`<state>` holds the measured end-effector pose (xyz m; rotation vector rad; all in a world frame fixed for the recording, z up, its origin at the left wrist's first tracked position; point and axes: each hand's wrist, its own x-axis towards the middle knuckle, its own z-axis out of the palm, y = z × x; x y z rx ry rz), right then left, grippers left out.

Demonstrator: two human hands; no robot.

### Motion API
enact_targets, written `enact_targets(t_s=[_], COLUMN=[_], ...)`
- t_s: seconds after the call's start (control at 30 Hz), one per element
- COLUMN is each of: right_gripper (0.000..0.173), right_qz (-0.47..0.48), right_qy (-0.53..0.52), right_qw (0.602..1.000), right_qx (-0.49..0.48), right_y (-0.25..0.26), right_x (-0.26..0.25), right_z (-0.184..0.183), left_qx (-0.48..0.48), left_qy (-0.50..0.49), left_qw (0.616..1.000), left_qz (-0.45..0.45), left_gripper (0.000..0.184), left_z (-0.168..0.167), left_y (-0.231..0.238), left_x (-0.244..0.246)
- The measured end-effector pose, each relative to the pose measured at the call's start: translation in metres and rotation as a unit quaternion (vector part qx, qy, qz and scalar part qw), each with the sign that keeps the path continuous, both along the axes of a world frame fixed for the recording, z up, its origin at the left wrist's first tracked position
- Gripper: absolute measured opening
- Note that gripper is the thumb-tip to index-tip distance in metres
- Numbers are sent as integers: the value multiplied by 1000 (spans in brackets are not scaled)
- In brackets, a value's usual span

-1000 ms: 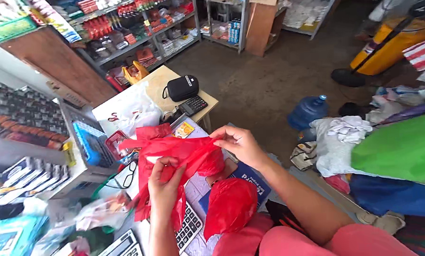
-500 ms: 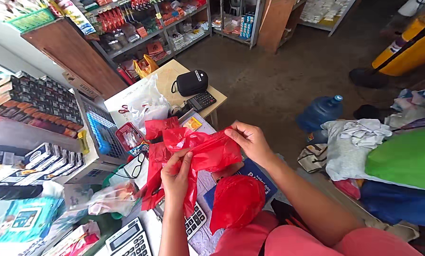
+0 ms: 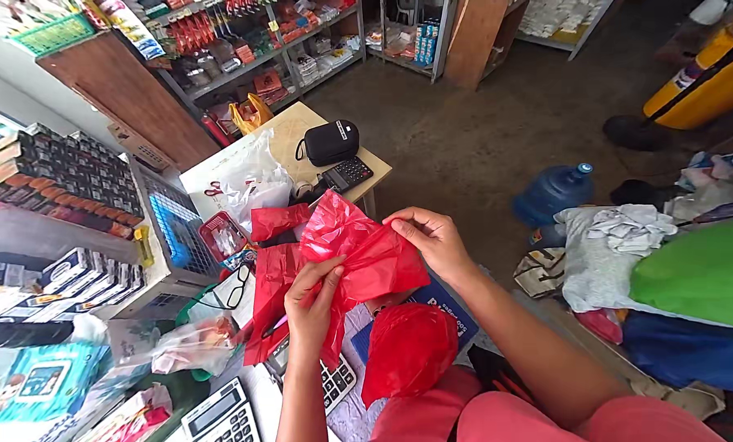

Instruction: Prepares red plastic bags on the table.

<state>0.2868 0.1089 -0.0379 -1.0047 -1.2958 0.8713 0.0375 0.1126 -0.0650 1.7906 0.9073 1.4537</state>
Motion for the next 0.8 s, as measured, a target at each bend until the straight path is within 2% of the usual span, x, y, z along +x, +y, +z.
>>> enact_targets(t_s=[0.07, 0.13, 0.23, 0.3, 0.4, 0.5, 0.6, 0.7, 0.8], right_gripper=[16, 23, 24, 22, 30, 32, 28, 23, 24], right_qz=[11, 18, 78, 132, 183, 198, 184, 181, 184], right_qy=[29, 52, 146, 218, 299, 392, 415, 405, 350], right_qw=[999, 998, 985, 962, 921, 879, 877, 889, 913], right_qx=[-11, -19, -48, -99, -171, -185, -156, -113, -101], right_y=[1, 2, -2, -6, -11, -17, -19, -20, -23], right_x=[-2, -3, -5, -7, -8, -9, -4, 3, 5], right_z=[-1, -3, -5, 0, 4, 8, 8, 5, 4], left_qx=[1, -7, -9, -15, -59, -118, -172, -203, -183], left_qy=[-19, -38, -74, -100, -191, -230, -149, 9, 34], left_qw=[1000, 999, 997, 992, 965, 951, 955, 937, 913], left_qz=[-10, -3, -10, -75, -167, -171, -188, -286, -362], left_gripper=[16, 13, 15, 21, 24, 27, 24, 26, 18], left_z=[2, 5, 4, 7, 13, 15, 12, 0, -7], left_y=[-1, -2, -3, -3, -9, -22, -29, -26, -24], left_x=[3, 8, 9, 6, 7, 5, -3, -15, -22])
